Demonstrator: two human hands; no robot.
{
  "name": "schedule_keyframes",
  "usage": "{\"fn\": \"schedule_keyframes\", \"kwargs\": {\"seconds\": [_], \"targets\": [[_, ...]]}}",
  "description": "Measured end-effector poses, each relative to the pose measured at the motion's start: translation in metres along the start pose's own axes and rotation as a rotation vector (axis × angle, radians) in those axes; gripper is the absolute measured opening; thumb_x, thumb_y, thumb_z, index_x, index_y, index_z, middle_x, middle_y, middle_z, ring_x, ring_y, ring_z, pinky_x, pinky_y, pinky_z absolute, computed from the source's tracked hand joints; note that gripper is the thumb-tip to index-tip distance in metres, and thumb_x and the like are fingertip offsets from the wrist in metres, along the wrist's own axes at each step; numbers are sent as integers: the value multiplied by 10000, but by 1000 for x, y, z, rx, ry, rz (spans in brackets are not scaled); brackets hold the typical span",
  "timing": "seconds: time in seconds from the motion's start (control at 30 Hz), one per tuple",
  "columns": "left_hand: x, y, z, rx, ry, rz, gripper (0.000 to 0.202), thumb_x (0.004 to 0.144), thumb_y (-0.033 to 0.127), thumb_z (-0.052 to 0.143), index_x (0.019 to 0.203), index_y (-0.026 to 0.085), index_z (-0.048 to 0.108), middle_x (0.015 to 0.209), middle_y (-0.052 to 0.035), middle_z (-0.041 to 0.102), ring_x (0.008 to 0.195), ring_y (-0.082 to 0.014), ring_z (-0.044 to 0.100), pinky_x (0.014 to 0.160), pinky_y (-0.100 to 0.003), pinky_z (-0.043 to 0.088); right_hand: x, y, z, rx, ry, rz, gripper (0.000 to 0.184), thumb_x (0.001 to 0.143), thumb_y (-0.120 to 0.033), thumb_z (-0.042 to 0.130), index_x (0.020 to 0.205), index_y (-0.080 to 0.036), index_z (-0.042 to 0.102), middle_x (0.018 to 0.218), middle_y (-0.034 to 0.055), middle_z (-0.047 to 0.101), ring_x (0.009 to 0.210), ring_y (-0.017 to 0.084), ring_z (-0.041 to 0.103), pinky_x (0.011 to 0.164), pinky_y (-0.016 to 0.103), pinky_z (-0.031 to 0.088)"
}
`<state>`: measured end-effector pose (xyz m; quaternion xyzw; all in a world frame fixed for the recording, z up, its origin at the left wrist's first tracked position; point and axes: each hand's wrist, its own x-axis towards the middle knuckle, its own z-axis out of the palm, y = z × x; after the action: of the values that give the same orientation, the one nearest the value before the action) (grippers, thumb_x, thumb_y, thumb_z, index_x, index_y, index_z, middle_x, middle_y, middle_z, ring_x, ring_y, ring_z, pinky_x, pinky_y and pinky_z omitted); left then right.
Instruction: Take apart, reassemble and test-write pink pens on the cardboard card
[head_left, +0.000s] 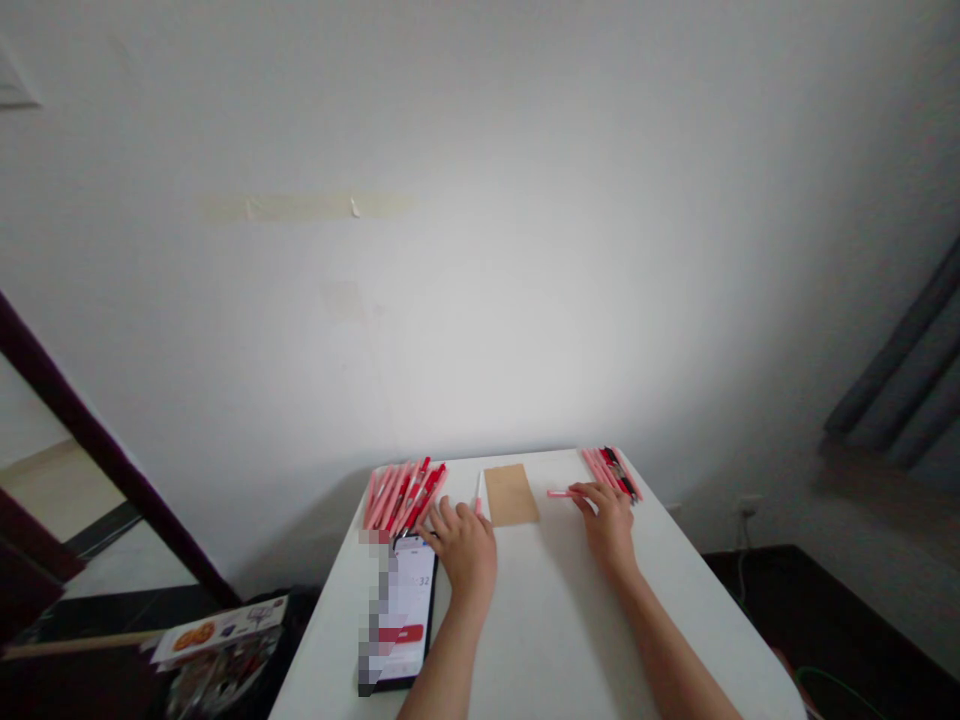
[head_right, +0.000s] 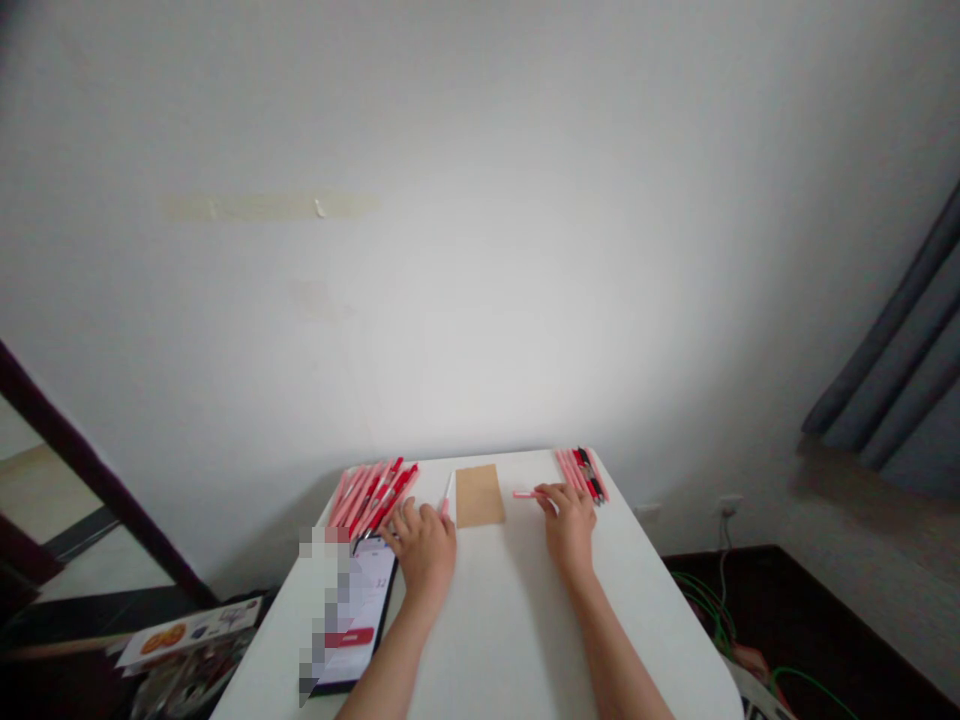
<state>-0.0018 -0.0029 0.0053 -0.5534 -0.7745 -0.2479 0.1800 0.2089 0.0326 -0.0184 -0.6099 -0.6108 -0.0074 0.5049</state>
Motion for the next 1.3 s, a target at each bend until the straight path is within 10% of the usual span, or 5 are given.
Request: {"fn": "schedule_keyframes", "kwargs": {"seconds": [0.7,1.3], "targets": [[6,-1,0,-184,47,73,186,832,268,520,913,139,627,1219,-158,503,1208,-310,422,1031,-556,324,0,-1,0,21,-45,-15,406,924,-443,394,903,-234,741,937,88,700,952,279,526,841,435,380],[3,10,-6,-490,-251,239,67,694,296,728,744,338,748,1224,-3,603,1257,-296,407,1119,-658,113,-9,-26,-3,-120,-271,-213,176,880,-282,571,942,-348,722,961,25,697,998,238,504,895,405,330]]}}
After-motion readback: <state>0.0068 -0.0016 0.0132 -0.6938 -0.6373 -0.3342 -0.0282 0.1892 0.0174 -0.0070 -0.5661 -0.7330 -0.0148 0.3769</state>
